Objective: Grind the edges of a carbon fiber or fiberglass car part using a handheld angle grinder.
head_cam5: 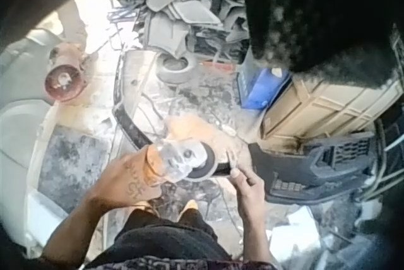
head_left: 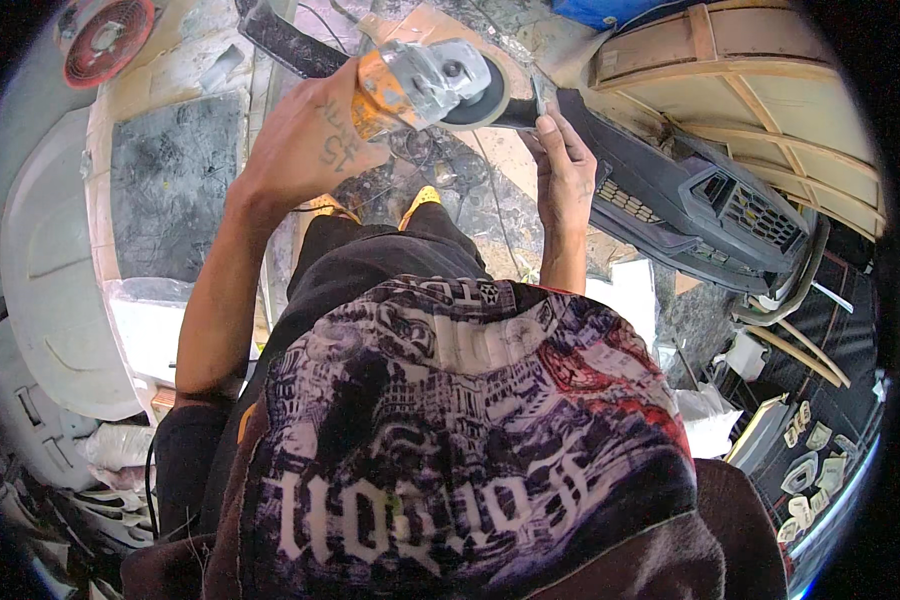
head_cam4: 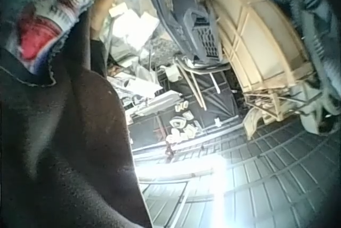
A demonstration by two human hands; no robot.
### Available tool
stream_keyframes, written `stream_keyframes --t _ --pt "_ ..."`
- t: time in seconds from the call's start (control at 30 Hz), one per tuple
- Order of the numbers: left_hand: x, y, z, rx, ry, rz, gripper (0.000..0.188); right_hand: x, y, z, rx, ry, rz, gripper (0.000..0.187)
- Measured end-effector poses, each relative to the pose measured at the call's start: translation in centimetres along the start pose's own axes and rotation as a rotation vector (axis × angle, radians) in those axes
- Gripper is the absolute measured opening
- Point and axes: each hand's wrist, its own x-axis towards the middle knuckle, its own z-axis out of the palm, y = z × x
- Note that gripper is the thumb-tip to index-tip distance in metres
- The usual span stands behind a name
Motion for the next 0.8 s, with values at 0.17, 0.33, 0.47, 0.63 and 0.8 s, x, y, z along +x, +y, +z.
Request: stream_keyframes --t 0.17,0.33,0.47,0.63,0.8 --pt "-1.0 -2.1 -0.8 -0.127 0.035 -0.106 0.061 0.1 -0.1 -0.1 0.011 -0.004 0.025 0.053" --pt "-1.1 -4.1 -2.2 -0.360 0.004 -0.377 0.056 -0.1 -0.7 -0.3 0.019 -0.012 0.076 0.055" --pt "0.0 -7.4 -3.4 -0.340 -0.047 -0.475 0.051 -0.5 -0.6 0.0 -0.008 0.080 0.063 0.054" --pt "1.8 -9.9 -5.0 -0.448 -0.028 -0.464 0.046 -2.0 -1.9 2.5 -0.085 0.151 0.053 0.050" --pt "5.9 -11.2 -6.1 -0.338 -0.180 -0.312 0.046 -2.6 -1.8 3.7 0.015 0.254 0.017 0.053"
